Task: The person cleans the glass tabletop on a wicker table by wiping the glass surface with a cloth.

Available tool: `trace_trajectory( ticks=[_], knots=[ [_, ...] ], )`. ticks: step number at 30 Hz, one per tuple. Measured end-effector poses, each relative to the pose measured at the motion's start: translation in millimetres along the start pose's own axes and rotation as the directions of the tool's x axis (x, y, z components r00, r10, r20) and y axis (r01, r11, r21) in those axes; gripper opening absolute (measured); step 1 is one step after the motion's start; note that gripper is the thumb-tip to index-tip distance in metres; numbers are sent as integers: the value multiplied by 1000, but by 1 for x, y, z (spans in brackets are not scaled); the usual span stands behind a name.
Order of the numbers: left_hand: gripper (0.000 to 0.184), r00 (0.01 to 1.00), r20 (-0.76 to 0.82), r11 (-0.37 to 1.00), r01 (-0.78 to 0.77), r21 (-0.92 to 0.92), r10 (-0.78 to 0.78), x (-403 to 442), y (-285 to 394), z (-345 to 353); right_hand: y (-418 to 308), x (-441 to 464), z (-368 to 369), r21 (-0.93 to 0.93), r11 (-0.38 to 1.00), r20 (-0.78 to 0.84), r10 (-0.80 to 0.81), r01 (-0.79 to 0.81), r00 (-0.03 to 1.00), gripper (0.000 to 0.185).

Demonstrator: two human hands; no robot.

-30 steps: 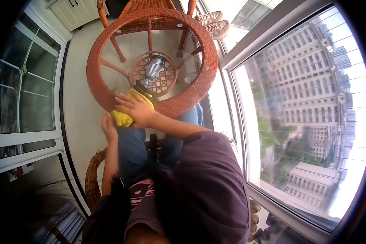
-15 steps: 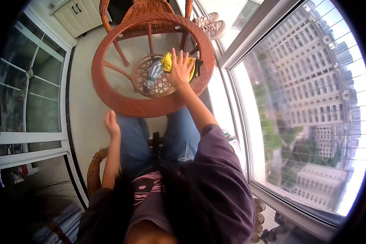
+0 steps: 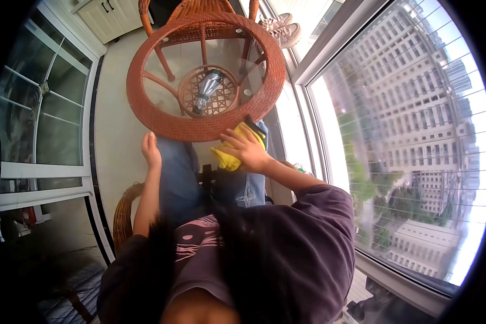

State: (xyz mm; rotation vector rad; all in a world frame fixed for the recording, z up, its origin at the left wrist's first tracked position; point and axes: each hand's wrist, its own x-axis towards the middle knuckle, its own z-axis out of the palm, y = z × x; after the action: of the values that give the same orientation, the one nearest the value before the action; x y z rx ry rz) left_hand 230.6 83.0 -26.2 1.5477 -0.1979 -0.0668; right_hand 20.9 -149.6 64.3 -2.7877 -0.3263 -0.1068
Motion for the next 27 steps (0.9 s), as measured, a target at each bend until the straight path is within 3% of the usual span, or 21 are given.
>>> trace_trajectory(
  ticks=[4,5,8,10,11,12,14,15,16,18,20,21,22,23,24,25,27],
  knots=[
    [31,1000,8,999,5,44,-6,0,1,-1,53,-86,-34,-147,926,-166,323,-348,932,60],
    [31,1000,9,999,5,47,-6,1,-1,-1,66,-105,-41,-41,868,-194,479,-495,856,57],
    [31,999,-40,999,17,30,-15,0,-1,1,95,-146,-59,119,561,-270,812,-819,517,48],
    [31,999,-33,997,15,80,-13,0,-3,-1,130,-178,-40,196,349,-453,861,-916,231,47],
    [31,999,-32,997,33,63,-31,0,1,0,135,-182,-43,402,317,-424,896,-859,132,49],
    [30,998,-31,998,50,48,-48,0,2,0,137,-182,-42,516,388,-479,870,-763,119,46],
    [30,999,-27,998,37,44,-36,2,-6,-3,146,-181,-43,913,155,-101,982,-376,159,44],
    [30,1000,-20,999,23,40,-22,3,-5,-2,143,-175,-41,986,63,-25,970,-151,241,36],
    [30,1000,-13,999,22,43,-21,3,-4,-1,150,-172,-31,1000,14,-16,929,7,369,34],
    [31,999,-33,998,35,48,-34,1,-1,1,132,-150,-43,877,-368,219,880,310,422,34],
    [30,1000,-12,998,17,59,-17,1,-1,-2,128,-139,-37,794,-530,251,732,297,634,40],
    [29,1000,4,998,-2,68,1,2,1,-3,128,-134,-35,793,-530,247,730,300,637,40],
    [29,1000,3,998,-9,69,8,3,3,-4,127,-128,-33,834,-550,439,713,48,546,36],
    [27,994,28,995,102,-11,-102,5,5,-5,126,-122,-30,799,-564,595,696,-206,403,32],
    [24,976,60,973,215,-88,-210,5,13,-6,108,-120,-32,979,-166,204,780,-118,592,28],
    [24,978,53,975,205,-89,-201,7,23,-8,119,-120,-26,968,-190,249,785,-162,567,27],
    [18,918,137,927,361,103,-373,11,43,-16,127,-109,-24,956,-209,289,782,-205,552,27]
  ],
)
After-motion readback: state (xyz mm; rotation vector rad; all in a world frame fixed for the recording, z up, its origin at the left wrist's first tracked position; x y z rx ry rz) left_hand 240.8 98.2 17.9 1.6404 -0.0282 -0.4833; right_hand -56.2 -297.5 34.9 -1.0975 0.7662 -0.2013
